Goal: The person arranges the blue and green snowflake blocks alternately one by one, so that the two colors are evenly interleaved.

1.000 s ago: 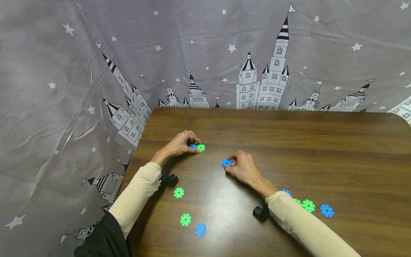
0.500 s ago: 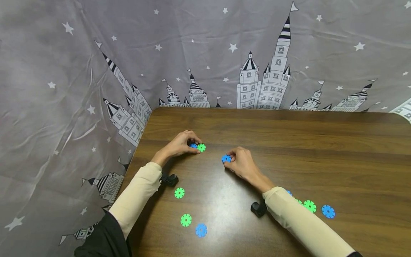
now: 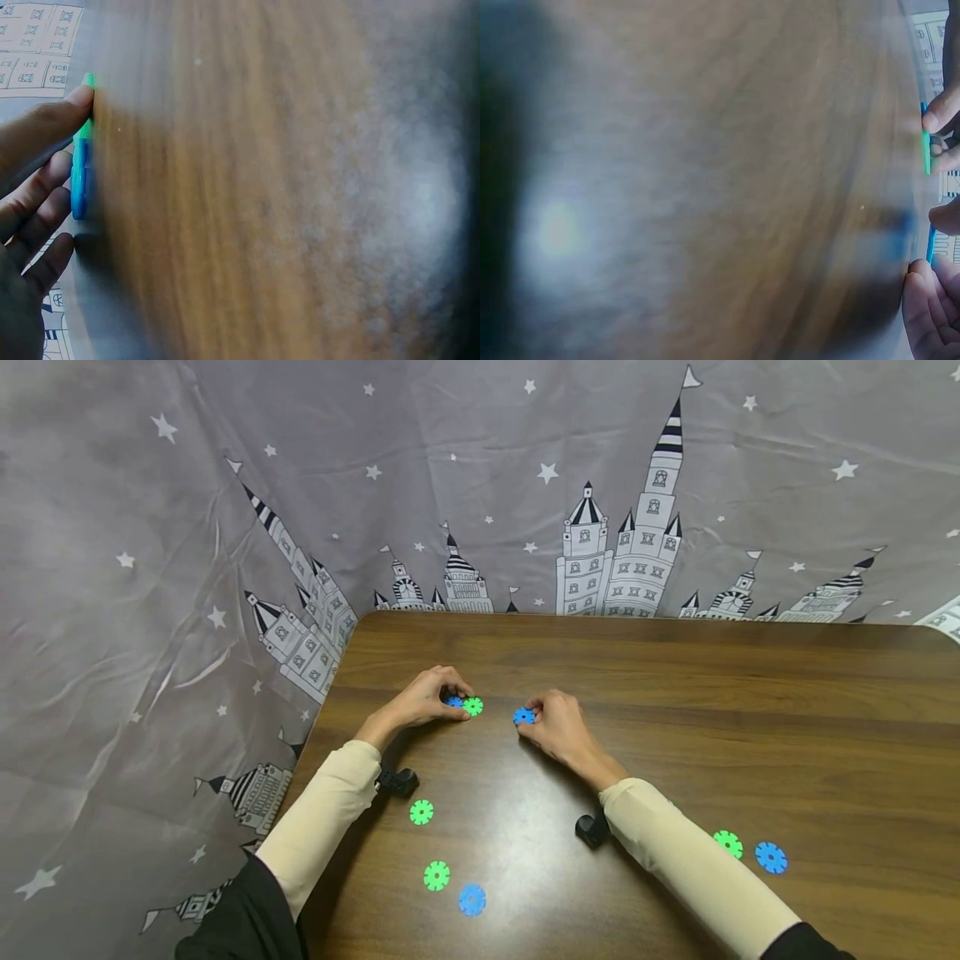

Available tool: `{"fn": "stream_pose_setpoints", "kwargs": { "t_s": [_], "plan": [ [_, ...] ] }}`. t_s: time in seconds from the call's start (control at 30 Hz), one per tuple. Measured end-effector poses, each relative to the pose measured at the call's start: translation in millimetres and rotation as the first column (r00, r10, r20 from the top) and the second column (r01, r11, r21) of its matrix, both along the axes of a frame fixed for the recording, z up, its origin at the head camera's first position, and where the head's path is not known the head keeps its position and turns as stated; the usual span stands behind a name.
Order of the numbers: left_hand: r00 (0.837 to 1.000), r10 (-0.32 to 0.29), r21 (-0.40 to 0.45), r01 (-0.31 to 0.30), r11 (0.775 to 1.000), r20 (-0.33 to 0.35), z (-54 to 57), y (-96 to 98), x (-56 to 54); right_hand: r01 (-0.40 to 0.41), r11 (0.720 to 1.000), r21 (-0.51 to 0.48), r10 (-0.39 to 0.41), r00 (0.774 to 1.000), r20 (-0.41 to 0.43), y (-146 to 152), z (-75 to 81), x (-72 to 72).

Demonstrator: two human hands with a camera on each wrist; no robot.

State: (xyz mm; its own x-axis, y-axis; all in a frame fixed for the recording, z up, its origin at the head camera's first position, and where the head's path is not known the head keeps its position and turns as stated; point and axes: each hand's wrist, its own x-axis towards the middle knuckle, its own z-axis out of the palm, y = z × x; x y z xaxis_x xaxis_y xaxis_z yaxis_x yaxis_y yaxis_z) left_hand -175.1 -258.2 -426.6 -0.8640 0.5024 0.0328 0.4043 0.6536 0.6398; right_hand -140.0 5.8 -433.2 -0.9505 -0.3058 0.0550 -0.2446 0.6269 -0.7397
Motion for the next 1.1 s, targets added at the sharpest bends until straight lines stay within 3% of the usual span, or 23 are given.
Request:
{"fn": "stream_pose_setpoints", "kwargs": {
  "t_s": [0.57, 1.1],
  "plan": [
    [1.000, 0.001, -0.017, -0.001, 1.000, -0.005, -3.5, -2.6, 0.9, -0.046, 0.995, 0.093, 0.052, 0.996, -0.069, -31.0, -1.5, -17.1],
    [1.000, 0.013, -0.032, -0.013, 0.999, 0.010, -2.8, -0.5, -3.3, -0.076, 0.990, 0.121, 0.081, 0.996, -0.042, -46.6, 0.7, -21.2]
  ]
}}
